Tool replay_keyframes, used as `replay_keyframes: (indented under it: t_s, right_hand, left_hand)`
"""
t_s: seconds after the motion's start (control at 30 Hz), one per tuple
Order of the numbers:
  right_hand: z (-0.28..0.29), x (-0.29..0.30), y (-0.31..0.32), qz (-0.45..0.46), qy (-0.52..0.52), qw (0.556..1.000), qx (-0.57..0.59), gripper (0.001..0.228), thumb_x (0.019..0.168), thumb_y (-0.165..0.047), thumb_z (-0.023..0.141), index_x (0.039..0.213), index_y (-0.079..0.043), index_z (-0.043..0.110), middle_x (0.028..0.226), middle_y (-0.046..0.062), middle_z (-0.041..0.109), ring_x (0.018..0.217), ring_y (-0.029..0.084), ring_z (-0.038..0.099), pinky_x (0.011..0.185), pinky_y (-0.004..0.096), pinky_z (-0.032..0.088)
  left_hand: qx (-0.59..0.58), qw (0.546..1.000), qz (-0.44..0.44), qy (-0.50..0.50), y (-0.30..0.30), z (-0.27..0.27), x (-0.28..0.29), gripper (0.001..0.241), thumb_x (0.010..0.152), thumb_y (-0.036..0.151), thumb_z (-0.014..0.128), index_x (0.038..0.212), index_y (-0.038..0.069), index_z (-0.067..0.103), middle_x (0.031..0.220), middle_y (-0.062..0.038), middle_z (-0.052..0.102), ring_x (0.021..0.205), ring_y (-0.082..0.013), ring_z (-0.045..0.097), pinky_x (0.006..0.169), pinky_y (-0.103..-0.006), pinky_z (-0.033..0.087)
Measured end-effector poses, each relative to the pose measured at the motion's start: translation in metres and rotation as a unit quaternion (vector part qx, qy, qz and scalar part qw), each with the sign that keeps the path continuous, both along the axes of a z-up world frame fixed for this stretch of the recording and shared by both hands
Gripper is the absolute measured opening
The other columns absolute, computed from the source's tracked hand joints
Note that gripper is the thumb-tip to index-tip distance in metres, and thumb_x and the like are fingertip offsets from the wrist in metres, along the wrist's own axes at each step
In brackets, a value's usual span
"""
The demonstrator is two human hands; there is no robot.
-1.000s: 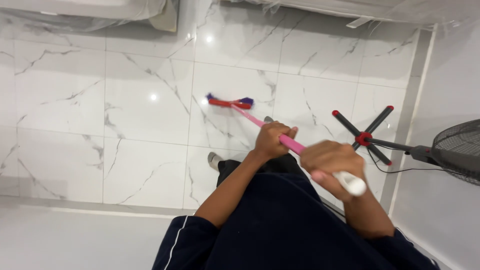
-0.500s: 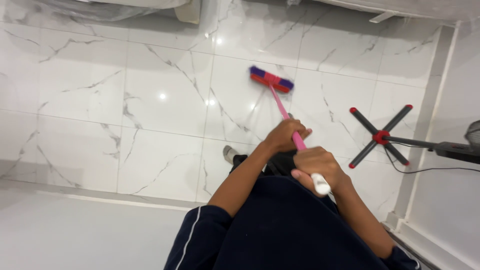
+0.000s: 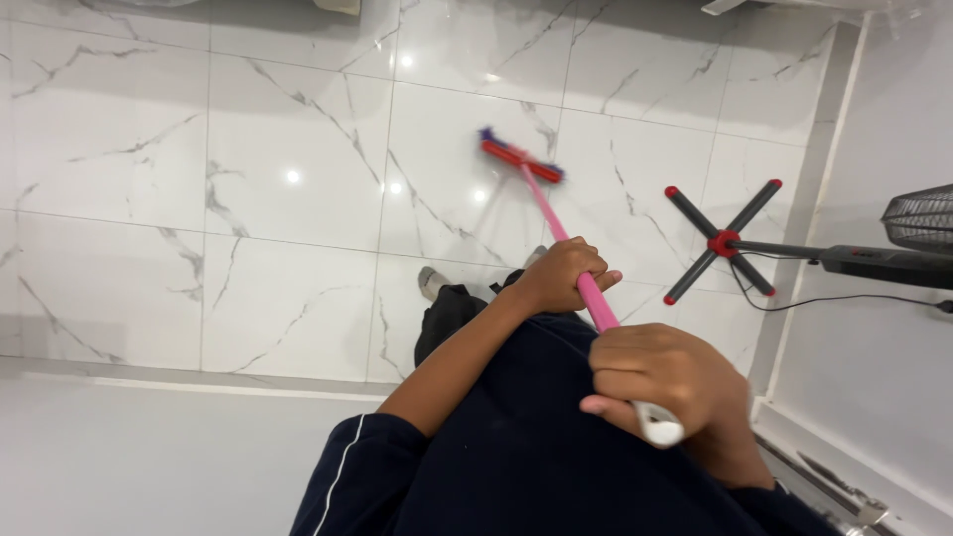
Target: The person sweeps a white marble-tiled floor using a pink broom with red and blue bristles. They move the broom back and forth across the floor, navigating around a mattress and a standing fan.
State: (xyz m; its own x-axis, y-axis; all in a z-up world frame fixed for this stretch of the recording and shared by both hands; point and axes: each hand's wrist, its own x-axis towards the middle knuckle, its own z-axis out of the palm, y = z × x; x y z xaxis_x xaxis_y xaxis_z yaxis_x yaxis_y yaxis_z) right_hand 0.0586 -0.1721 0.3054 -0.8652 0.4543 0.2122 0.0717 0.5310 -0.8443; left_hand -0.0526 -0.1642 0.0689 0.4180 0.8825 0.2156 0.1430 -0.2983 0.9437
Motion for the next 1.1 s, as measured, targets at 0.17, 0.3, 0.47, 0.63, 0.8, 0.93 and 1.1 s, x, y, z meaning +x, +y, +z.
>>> replay_keyframes:
  t_s: [0.17, 0.3, 0.47, 0.63, 0.8, 0.93, 1.1]
  right_hand:
    - [-0.078, 0.012, 0.002, 0.006, 0.115, 0.993, -0.022, 0.045, 0.091, -0.009, 0.074, 0.059, -0.006, 0.043, 0.056, 0.005, 0.04, 0.046, 0.024, 0.046, 0.044, 0.039, 0.033]
    - [-0.071, 0.01, -0.004, -0.051, 0.185, 0.981, -0.014, 0.048, 0.099, -0.019, 0.069, 0.061, -0.005, 0.042, 0.059, 0.005, 0.042, 0.047, 0.023, 0.046, 0.046, 0.036, 0.035]
    - [-0.044, 0.016, -0.01, -0.071, 0.263, 0.961, -0.048, 0.053, 0.105, -0.023, 0.064, 0.06, -0.003, 0.045, 0.056, 0.003, 0.041, 0.046, 0.02, 0.046, 0.044, 0.034, 0.037]
    - [-0.004, 0.041, -0.009, -0.091, 0.265, 0.957, -0.08, 0.054, 0.102, -0.022, 0.061, 0.056, -0.005, 0.039, 0.053, 0.003, 0.036, 0.042, 0.019, 0.038, 0.045, 0.036, 0.026]
    - [0.002, 0.05, -0.001, 0.064, 0.242, 0.968, -0.003, 0.051, 0.107, -0.018, 0.059, 0.059, -0.006, 0.047, 0.058, 0.002, 0.043, 0.045, 0.02, 0.046, 0.043, 0.037, 0.033]
    - [-0.032, 0.027, -0.008, -0.026, 0.095, 0.994, 0.052, 0.054, 0.104, -0.024, 0.068, 0.061, -0.006, 0.04, 0.061, 0.006, 0.042, 0.052, 0.027, 0.051, 0.049, 0.038, 0.041]
    - [-0.06, 0.013, -0.007, -0.062, 0.197, 0.978, -0.024, 0.052, 0.1, -0.018, 0.068, 0.057, -0.004, 0.043, 0.055, 0.004, 0.042, 0.043, 0.021, 0.045, 0.042, 0.036, 0.034]
  left_hand:
    - [-0.036, 0.997, -0.064, -0.02, 0.019, -0.052, 0.024, 0.05, 0.099, 0.03, 0.064, 0.056, 0.007, 0.051, 0.057, -0.01, 0.051, 0.06, -0.0282, 0.052, 0.065, -0.0449, 0.045]
    - [-0.087, 0.988, -0.124, 0.025, 0.016, -0.046, 0.019, 0.049, 0.097, 0.03, 0.063, 0.056, 0.005, 0.056, 0.057, -0.014, 0.056, 0.053, -0.0319, 0.052, 0.058, -0.0459, 0.044]
    - [-0.123, 0.981, -0.125, 0.081, 0.003, -0.007, 0.002, 0.052, 0.098, 0.032, 0.064, 0.055, 0.003, 0.058, 0.053, -0.017, 0.056, 0.051, -0.0364, 0.052, 0.059, -0.0472, 0.043]
    - [0.001, 0.995, -0.065, 0.071, -0.004, -0.001, 0.021, 0.053, 0.099, 0.029, 0.063, 0.051, 0.007, 0.054, 0.052, -0.014, 0.057, 0.053, -0.0359, 0.052, 0.069, -0.0452, 0.048]
    - [0.034, 0.999, -0.036, 0.013, 0.004, 0.017, 0.045, 0.051, 0.1, 0.026, 0.061, 0.053, 0.007, 0.051, 0.052, -0.012, 0.054, 0.054, -0.0341, 0.052, 0.072, -0.0444, 0.049]
    - [0.031, 0.999, -0.017, -0.024, 0.012, -0.025, 0.044, 0.045, 0.097, 0.024, 0.062, 0.056, 0.007, 0.053, 0.055, -0.012, 0.054, 0.057, -0.0324, 0.054, 0.069, -0.0456, 0.047]
    - [-0.075, 0.992, -0.089, 0.05, 0.006, -0.02, 0.008, 0.049, 0.098, 0.025, 0.063, 0.054, 0.004, 0.054, 0.053, -0.015, 0.053, 0.051, -0.036, 0.05, 0.06, -0.0491, 0.044]
